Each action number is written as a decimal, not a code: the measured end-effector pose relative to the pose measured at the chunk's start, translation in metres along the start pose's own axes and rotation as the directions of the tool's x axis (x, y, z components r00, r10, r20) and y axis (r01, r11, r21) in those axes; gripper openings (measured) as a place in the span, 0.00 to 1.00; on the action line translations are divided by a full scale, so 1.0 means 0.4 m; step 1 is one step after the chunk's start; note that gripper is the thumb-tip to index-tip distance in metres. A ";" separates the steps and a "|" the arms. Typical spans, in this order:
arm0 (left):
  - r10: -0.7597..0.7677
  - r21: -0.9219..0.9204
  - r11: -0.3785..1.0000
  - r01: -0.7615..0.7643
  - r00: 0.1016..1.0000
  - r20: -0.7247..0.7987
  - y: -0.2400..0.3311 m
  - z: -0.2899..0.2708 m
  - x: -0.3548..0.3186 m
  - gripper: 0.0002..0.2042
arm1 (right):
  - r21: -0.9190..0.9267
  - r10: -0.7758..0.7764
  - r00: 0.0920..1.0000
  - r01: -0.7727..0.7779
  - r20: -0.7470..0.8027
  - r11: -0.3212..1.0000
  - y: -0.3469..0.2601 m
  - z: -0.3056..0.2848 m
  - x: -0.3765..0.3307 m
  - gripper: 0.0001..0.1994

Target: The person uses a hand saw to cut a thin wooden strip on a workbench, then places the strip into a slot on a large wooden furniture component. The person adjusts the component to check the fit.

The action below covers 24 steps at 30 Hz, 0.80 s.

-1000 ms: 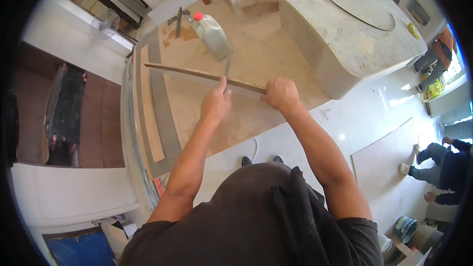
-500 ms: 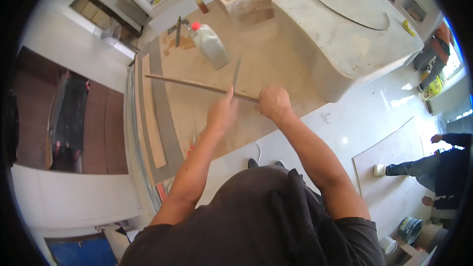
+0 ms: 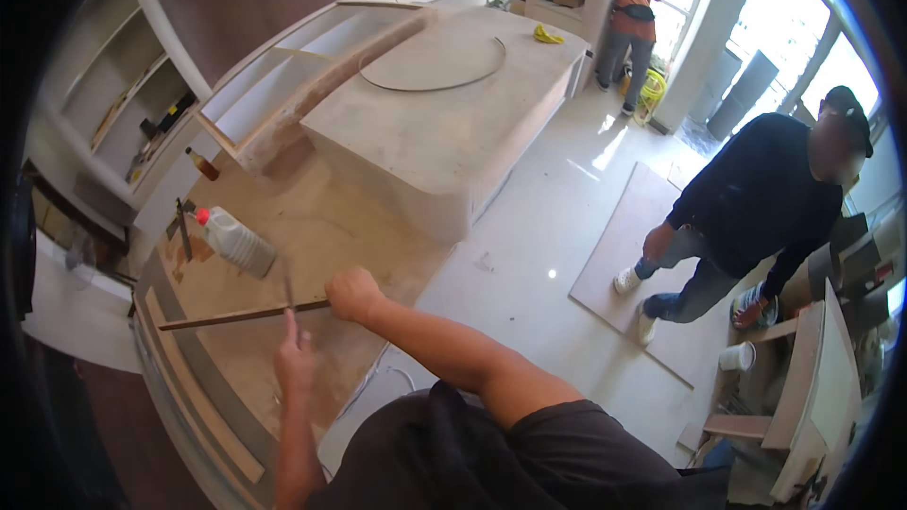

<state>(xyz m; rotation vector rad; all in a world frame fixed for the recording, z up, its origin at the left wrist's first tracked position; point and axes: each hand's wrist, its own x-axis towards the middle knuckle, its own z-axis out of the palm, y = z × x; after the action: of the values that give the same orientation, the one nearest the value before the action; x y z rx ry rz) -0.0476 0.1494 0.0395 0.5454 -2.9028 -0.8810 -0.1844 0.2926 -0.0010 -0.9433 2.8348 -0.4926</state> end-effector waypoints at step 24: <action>0.069 0.091 0.994 -0.062 0.995 -0.069 -0.025 0.030 0.075 0.26 | -0.065 0.002 0.992 0.006 0.124 0.998 -0.019 -0.054 0.023 0.17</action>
<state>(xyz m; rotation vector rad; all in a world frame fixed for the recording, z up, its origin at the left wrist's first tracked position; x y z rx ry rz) -0.0743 0.1375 0.0226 0.4743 -2.8869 -0.7123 -0.1918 0.2871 0.0221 -0.9533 2.7538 -0.3314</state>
